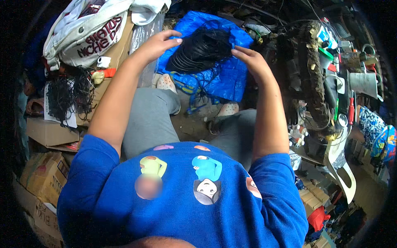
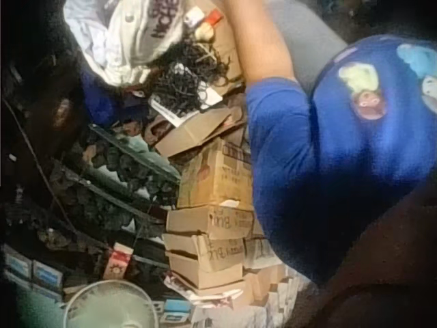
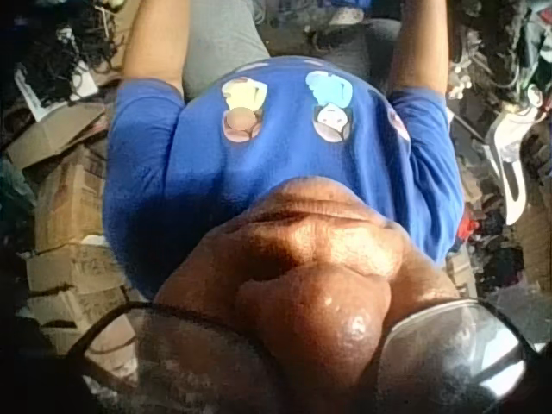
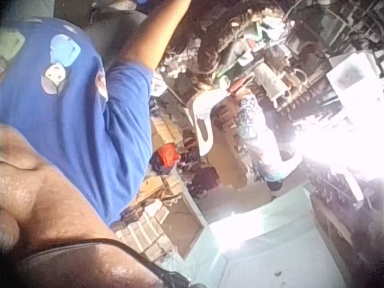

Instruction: Sorting and preparing stacks of black shoe insoles using a needle and string.

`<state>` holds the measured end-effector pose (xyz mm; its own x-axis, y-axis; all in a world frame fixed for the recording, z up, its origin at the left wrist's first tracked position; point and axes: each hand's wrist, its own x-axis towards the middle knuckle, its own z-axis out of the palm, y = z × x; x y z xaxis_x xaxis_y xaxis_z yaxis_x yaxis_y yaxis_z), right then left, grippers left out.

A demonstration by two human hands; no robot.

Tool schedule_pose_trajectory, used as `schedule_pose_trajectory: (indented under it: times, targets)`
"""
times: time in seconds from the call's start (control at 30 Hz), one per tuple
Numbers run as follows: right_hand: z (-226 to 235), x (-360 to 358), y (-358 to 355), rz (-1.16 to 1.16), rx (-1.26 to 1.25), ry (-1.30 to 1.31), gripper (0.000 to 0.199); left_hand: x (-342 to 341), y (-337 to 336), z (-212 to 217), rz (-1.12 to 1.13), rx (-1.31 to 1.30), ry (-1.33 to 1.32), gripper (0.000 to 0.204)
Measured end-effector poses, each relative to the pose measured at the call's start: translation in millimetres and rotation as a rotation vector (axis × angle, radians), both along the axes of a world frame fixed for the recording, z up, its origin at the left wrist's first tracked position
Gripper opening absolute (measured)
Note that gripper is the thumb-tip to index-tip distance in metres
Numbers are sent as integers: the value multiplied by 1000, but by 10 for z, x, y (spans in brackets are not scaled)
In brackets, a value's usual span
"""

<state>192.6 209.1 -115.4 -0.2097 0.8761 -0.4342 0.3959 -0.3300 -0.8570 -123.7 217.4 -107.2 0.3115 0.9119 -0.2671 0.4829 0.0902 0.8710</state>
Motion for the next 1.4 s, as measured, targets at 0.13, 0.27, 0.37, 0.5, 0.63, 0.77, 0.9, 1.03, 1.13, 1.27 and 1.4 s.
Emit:
schedule_pose_trajectory:
  times: [0.13,0.27,0.37,0.5,0.63,0.77,0.9,1.03,1.13,1.27,1.4]
  targets:
    - [216,321,-646,20,-40,-105,60,-107,-968,399,69,558,170,37]
    - [94,626,-1168,107,-100,-329,58,-196,-2069,441,-58,583,532,42]
    - [73,504,-1417,270,-55,-561,58,-247,-2531,394,-73,587,759,47]
    - [163,308,-1430,458,-18,-837,58,-314,-2845,313,3,653,725,56]
    - [315,244,-1781,401,123,-917,52,-303,-3189,371,46,704,677,60]
    - [479,294,-2019,278,332,-923,48,-367,-3253,630,98,550,519,45]
    - [538,177,-1892,226,199,-612,43,-154,-2505,712,48,665,365,18]
    - [252,-15,-1592,451,240,-579,41,410,-1237,465,-46,781,350,17]
    - [-49,-41,-1453,581,162,-503,43,592,-272,-83,-113,781,484,16]
    - [-68,91,-1387,667,49,-513,41,698,667,-840,-256,718,652,19]
    - [47,223,-1190,376,9,-199,41,786,1226,-1632,-387,605,762,25]
